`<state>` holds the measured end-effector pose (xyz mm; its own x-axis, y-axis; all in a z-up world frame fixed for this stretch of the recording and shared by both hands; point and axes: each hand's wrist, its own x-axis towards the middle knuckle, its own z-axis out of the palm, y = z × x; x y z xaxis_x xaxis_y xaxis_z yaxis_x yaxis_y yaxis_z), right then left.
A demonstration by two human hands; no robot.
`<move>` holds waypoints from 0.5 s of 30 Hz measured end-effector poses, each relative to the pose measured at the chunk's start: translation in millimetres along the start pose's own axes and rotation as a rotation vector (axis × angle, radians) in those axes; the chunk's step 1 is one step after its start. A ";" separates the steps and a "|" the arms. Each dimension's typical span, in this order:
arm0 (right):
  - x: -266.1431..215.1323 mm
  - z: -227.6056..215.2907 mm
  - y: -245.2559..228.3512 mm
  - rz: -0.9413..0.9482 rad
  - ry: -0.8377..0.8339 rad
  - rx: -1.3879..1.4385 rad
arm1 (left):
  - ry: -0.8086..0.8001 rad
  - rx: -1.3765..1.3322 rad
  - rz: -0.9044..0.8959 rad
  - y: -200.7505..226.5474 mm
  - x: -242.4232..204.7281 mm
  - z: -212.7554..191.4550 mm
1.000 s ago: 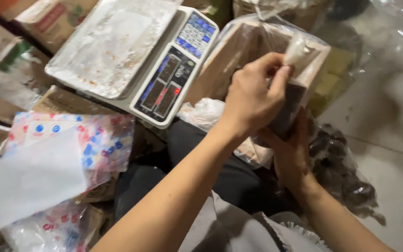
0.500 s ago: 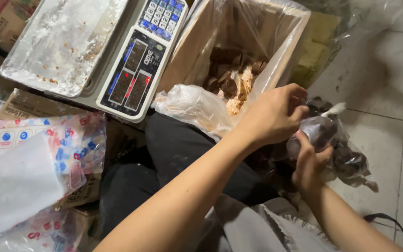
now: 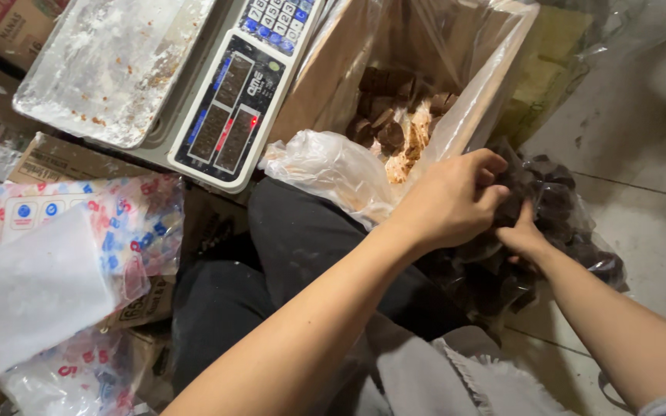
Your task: The person weighs dark cylindrical food items on a digital scale, then places them into small plastic bags and ties them shut. They repeat this process for multiple items, handling each one individually.
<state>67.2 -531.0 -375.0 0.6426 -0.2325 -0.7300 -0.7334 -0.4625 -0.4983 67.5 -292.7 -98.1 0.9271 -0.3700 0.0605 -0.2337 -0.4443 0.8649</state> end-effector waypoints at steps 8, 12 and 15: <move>47.1 -6.4 22.8 -0.269 0.298 -0.244 | -0.027 -0.008 -0.001 -1.6 -1.2 0.7; 54.6 -17.2 24.4 -0.219 0.283 -0.277 | -0.013 0.008 0.000 -3.4 -2.5 -4.2; 51.0 -26.5 22.7 -0.238 0.222 -0.313 | 0.011 0.006 -0.005 -3.6 -3.4 -6.5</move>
<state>89.3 -576.1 -411.2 0.8426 -0.2502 -0.4768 -0.4785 -0.7541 -0.4499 67.1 -284.6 -98.2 0.9313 -0.3591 0.0619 -0.2310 -0.4504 0.8624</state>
